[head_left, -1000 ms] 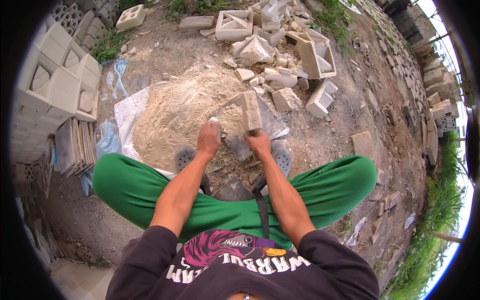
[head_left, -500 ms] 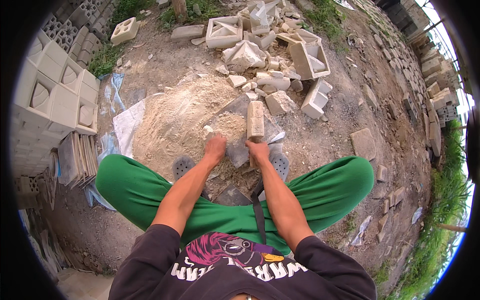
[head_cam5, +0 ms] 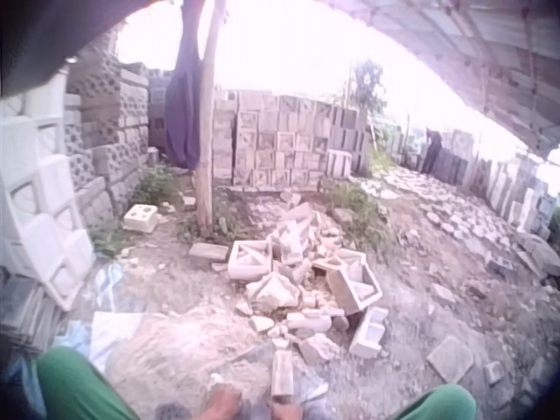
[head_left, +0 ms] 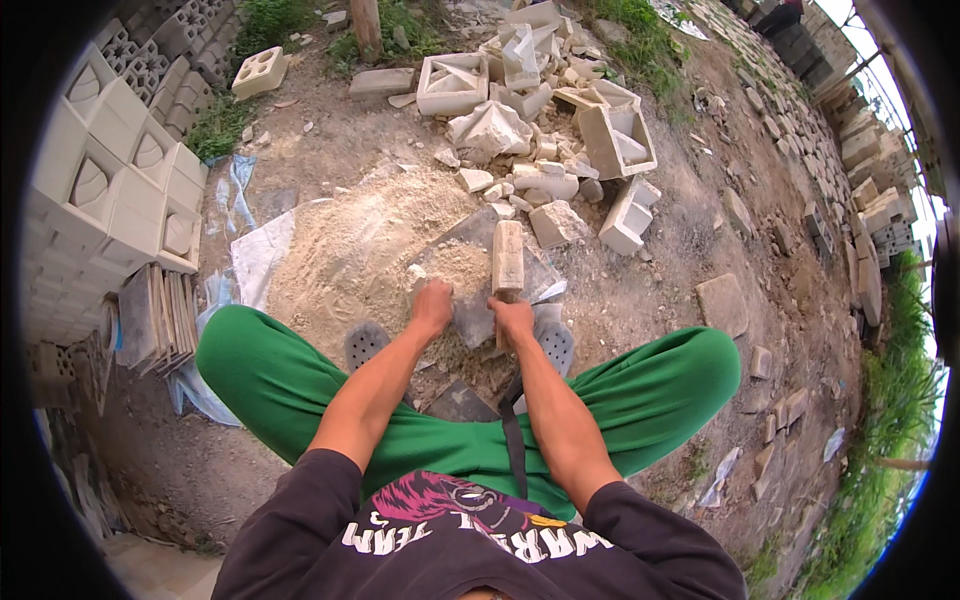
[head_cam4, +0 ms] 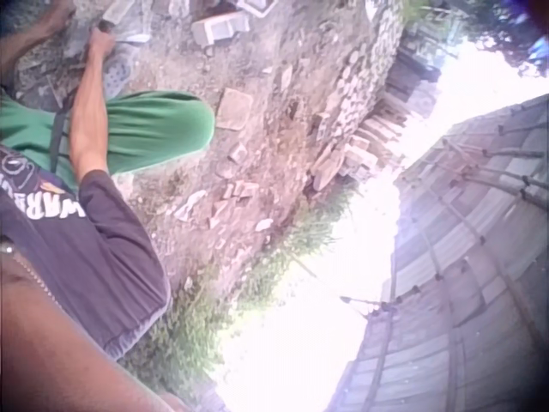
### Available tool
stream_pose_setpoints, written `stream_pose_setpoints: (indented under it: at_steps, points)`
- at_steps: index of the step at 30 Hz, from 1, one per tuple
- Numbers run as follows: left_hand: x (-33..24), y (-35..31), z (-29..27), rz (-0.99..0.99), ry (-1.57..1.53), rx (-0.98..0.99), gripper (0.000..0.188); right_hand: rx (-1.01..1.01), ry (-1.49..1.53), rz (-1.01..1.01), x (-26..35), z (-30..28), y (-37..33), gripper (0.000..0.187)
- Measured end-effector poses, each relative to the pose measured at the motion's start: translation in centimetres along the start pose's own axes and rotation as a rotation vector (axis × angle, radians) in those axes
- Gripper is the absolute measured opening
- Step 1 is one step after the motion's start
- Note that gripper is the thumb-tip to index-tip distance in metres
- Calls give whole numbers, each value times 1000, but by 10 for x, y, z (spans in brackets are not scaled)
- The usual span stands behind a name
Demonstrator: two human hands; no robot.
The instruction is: The person shapes a large stone block by using a smaller stone to strike its edges and faces while seated at ground level.
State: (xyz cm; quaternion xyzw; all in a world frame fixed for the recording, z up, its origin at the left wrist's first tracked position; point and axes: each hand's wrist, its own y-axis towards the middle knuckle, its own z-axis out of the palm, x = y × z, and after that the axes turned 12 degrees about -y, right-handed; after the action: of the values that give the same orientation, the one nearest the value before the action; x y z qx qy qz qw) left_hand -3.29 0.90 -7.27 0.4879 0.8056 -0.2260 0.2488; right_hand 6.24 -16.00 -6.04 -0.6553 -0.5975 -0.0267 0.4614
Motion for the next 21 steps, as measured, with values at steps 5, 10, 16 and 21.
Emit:
stream_pose_setpoints:
  at_steps: [5,10,16,21]
  points:
    - [2,-1,0,37,-43,-37,16,-1,27,18,-4,1,2,35]
    - [-5,-3,4,-26,-21,6,14,-32,-12,-13,-6,-2,-2,36]
    - [-7,4,5,-37,12,78,15,38,-56,33,-8,-5,3,50]
    - [-10,-3,7,-58,59,67,21,62,-74,21,-19,7,4,55]
